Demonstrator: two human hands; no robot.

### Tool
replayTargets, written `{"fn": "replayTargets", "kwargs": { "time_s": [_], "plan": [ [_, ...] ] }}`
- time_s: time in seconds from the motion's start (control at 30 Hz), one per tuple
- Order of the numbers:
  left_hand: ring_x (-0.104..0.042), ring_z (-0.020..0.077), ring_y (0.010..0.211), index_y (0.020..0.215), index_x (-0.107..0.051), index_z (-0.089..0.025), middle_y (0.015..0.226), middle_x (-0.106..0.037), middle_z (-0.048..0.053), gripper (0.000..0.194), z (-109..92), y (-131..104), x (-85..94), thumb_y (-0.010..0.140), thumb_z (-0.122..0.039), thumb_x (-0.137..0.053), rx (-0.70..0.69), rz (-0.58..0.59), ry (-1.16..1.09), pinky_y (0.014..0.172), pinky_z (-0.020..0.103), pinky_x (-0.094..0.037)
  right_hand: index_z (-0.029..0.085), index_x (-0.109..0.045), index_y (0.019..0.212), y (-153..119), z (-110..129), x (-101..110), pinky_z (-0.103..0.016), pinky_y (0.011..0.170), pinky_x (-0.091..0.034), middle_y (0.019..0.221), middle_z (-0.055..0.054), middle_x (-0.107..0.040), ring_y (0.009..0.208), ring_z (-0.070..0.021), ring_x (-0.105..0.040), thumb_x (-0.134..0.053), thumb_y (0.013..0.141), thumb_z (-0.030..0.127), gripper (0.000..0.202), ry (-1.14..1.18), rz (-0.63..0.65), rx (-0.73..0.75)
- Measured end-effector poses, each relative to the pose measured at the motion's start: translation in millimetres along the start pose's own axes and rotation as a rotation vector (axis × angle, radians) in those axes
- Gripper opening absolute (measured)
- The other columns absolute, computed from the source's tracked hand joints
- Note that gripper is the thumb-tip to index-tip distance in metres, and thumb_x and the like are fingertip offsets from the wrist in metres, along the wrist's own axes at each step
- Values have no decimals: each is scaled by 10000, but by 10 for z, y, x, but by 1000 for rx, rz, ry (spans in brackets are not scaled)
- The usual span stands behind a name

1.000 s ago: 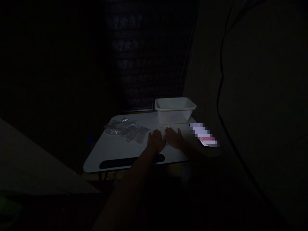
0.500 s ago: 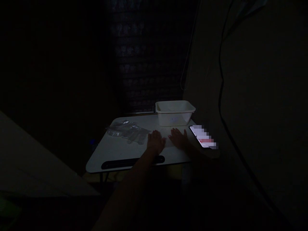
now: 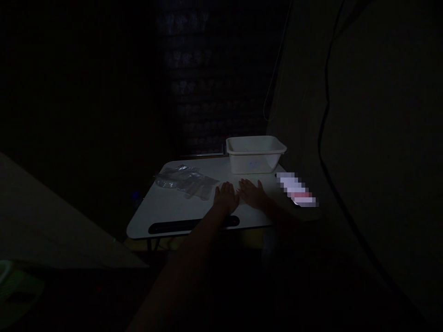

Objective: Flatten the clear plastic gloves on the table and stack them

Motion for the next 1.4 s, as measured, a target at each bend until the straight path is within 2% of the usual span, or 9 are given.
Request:
{"fn": "replayTargets", "kwargs": {
  "time_s": [0.27, 0.37, 0.53, 0.67, 0.8, 0.9, 1.0, 1.17, 1.4],
  "plan": [
    [-119, 228, 1229, 1270, -192, -32, 1339, -179, 143, 598, 30, -12, -17, 820, -411, -81, 27, 55, 13, 970, 428, -137, 175, -412, 1164, -79, -198, 11, -559, 891, -207, 1269, -107, -364, 1158, -225, -321, -148, 845, 346, 448, -47, -42, -20],
    [-115, 229, 1230, 1272, -187, -33, 1343, -167, 139, 598, 31, -15, -18, 820, -413, -92, 33, 70, 3, 971, 432, -133, 170, -422, 1156, -119, -287, 12, -569, 887, -195, 1256, -117, -381, 1152, -237, -327, -140, 847, 341, 452, -62, -99, -19],
    [-117, 231, 1229, 1266, -197, -32, 1338, -179, 148, 592, 28, -15, 18, 823, -412, -100, 20, 18, 6, 967, 435, -144, 105, -432, 1144, -134, -462, 56, -569, 897, -170, 1208, -155, -432, 1121, -248, -365, -169, 845, 361, 473, -46, -199, -110],
    [-134, 219, 1227, 1260, -213, -41, 1331, -209, 143, 568, -13, 6, 91, 830, -394, -100, -22, -63, 7, 975, 414, -140, 96, -428, 1146, -63, -379, 130, -550, 913, -160, 1218, -153, -420, 1136, -236, -349, -167, 845, 362, 480, -9, -222, -89],
    [-149, 203, 1225, 1262, -209, -43, 1328, -223, 134, 539, -25, 37, 76, 835, -353, -98, -26, -36, -6, 978, 401, -143, 119, -396, 1175, 41, -140, 44, -536, 913, -188, 1260, -131, -368, 1158, -217, -322, -178, 841, 345, 458, 41, -80, -2],
    [-152, 201, 1224, 1262, -213, -51, 1331, -216, 129, 529, -15, 47, 29, 834, -339, -98, -25, 5, -7, 975, 417, -141, 125, -381, 1186, 62, -52, -20, -527, 916, -194, 1279, -121, -340, 1170, -203, -304, -174, 841, 334, 453, 58, -13, 7],
    [-142, 208, 1227, 1266, -209, -62, 1338, -198, 123, 543, 14, 46, -16, 830, -364, -95, -7, 36, -8, 967, 441, -145, 128, -374, 1191, 51, -70, -51, -535, 911, -195, 1281, -115, -338, 1171, -206, -301, -169, 839, 343, 460, 52, -6, -4],
    [-113, 220, 1231, 1271, -191, -52, 1345, -170, 130, 573, 37, 37, -27, 821, -396, -104, 24, 50, 2, 964, 452, -135, 109, -378, 1188, 12, -200, -54, -551, 901, -197, 1269, -133, -354, 1160, -231, -314, -168, 836, 370, 485, -14, -77, -13],
    [-89, 237, 1233, 1278, -174, -54, 1351, -149, 124, 603, 74, 23, -21, 811, -429, -98, 70, 70, 6, 956, 480, -130, 102, -397, 1172, -75, -362, -68, -575, 877, -207, 1247, -156, -380, 1149, -257, -322, -192, 839, 322, 449, -68, -124, 5]
  ]
}}
Point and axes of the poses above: each hand's wrist, its own y-axis towards the middle knuckle, its own x-axis out of the back of the hand, z = x × y, the point moved 10 cm from there along y, towards the middle knuckle
